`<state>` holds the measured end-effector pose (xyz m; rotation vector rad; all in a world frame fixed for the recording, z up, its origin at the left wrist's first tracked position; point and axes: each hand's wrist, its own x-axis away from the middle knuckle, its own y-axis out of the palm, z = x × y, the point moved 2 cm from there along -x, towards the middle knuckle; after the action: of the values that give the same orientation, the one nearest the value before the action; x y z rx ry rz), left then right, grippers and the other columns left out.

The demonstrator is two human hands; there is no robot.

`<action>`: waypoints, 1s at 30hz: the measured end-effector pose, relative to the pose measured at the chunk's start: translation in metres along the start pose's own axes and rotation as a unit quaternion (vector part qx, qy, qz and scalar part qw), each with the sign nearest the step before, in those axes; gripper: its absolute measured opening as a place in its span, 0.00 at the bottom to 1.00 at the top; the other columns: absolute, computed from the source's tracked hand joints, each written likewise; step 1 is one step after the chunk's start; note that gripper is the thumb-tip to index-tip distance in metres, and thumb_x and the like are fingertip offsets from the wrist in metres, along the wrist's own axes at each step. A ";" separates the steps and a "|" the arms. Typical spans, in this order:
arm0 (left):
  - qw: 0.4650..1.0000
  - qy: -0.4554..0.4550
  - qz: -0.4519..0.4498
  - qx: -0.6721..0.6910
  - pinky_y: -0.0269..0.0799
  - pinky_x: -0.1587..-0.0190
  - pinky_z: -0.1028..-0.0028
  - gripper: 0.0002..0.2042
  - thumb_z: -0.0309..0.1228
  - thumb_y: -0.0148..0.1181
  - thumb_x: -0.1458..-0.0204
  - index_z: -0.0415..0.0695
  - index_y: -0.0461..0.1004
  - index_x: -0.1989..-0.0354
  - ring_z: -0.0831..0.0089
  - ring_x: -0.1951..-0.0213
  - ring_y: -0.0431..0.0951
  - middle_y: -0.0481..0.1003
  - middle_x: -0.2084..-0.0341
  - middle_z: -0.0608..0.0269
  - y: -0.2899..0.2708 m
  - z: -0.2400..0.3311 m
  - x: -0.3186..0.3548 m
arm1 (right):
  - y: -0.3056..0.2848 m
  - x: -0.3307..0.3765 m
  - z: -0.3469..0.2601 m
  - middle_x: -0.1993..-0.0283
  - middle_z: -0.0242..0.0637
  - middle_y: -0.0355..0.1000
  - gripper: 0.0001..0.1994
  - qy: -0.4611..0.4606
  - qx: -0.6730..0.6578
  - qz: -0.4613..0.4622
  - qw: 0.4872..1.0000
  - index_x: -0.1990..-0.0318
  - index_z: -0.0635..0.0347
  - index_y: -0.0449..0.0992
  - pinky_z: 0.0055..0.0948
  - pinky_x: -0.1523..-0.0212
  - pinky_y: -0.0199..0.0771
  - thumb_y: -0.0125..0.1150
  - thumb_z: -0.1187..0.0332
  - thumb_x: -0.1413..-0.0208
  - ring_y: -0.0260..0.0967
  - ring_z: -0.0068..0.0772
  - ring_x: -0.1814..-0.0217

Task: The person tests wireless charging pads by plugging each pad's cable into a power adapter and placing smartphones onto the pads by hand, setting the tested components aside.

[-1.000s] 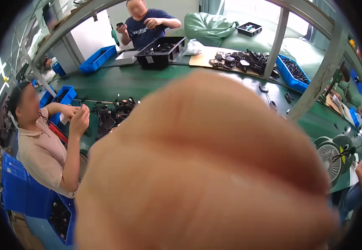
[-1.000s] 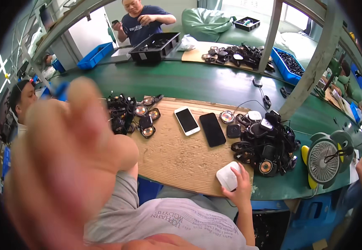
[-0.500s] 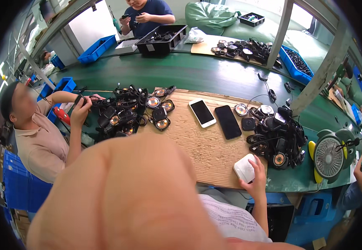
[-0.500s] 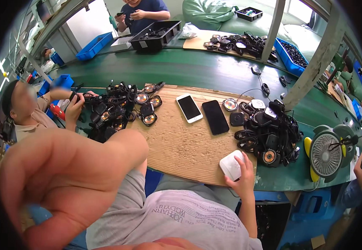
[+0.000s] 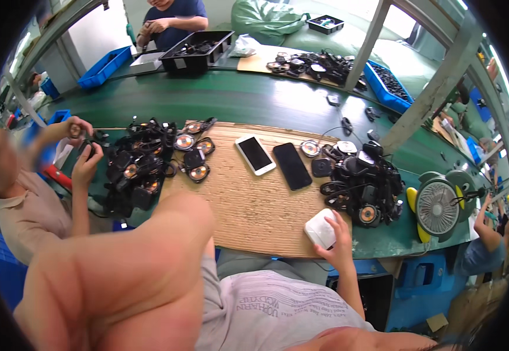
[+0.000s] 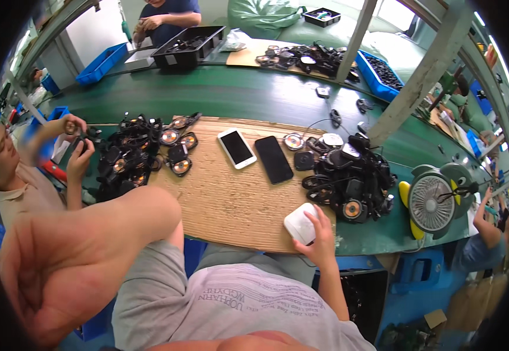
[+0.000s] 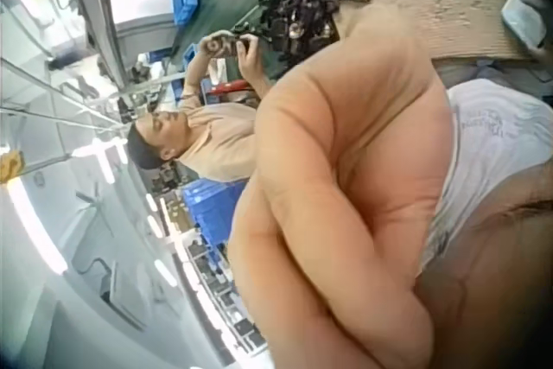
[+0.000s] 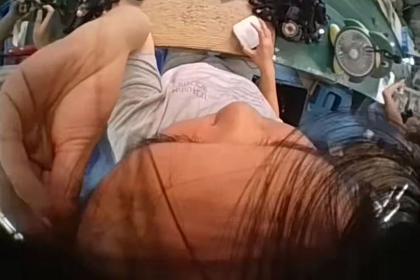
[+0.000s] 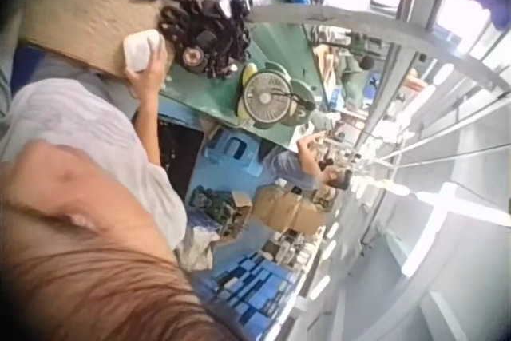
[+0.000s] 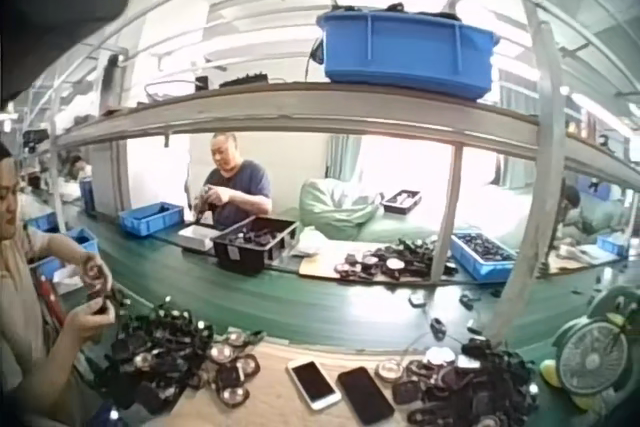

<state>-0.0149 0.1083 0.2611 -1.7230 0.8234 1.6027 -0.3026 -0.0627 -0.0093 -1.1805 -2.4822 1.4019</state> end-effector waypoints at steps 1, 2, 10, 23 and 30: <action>1.000 0.010 0.013 0.004 0.60 0.44 0.61 0.15 0.31 0.49 0.40 0.48 0.70 0.45 0.67 0.51 0.69 0.71 0.57 0.65 0.004 -0.001 0.003 | 0.003 -0.003 0.001 0.31 0.48 0.58 0.39 0.003 0.014 0.004 1.000 0.40 0.53 0.69 0.42 0.38 0.64 0.73 0.67 0.68 0.61 0.51 0.34; 0.999 0.018 0.028 0.010 0.60 0.44 0.62 0.15 0.31 0.49 0.40 0.48 0.70 0.45 0.67 0.51 0.69 0.71 0.57 0.64 0.012 -0.002 0.005 | 0.006 -0.003 0.001 0.31 0.48 0.58 0.39 -0.008 0.006 0.002 1.000 0.39 0.52 0.69 0.42 0.38 0.64 0.73 0.66 0.67 0.61 0.51 0.34; 0.993 0.096 0.069 0.020 0.60 0.43 0.62 0.15 0.31 0.48 0.39 0.46 0.69 0.45 0.67 0.49 0.69 0.71 0.55 0.63 0.024 0.002 -0.002 | 0.000 0.004 0.004 0.30 0.47 0.57 0.38 -0.014 0.002 -0.003 1.000 0.40 0.53 0.69 0.42 0.37 0.64 0.73 0.65 0.66 0.60 0.51 0.34; 0.979 0.134 0.136 -0.071 0.60 0.42 0.63 0.15 0.31 0.47 0.39 0.44 0.69 0.45 0.66 0.47 0.69 0.71 0.51 0.60 0.000 0.031 0.026 | 0.003 0.003 0.004 0.30 0.47 0.57 0.37 -0.006 0.006 -0.010 1.000 0.40 0.54 0.70 0.42 0.37 0.64 0.73 0.66 0.66 0.60 0.50 0.34; 0.969 0.147 0.149 -0.132 0.61 0.42 0.64 0.15 0.30 0.46 0.38 0.43 0.69 0.45 0.66 0.45 0.69 0.71 0.49 0.58 -0.011 0.071 0.019 | 0.005 0.003 0.004 0.31 0.48 0.58 0.38 0.010 -0.012 -0.017 1.000 0.40 0.54 0.70 0.43 0.36 0.62 0.73 0.68 0.67 0.59 0.51 0.32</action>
<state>-0.0480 0.1713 0.2390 -2.1455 1.0956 1.7367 -0.3033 -0.0620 -0.0159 -1.1445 -2.5006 1.3482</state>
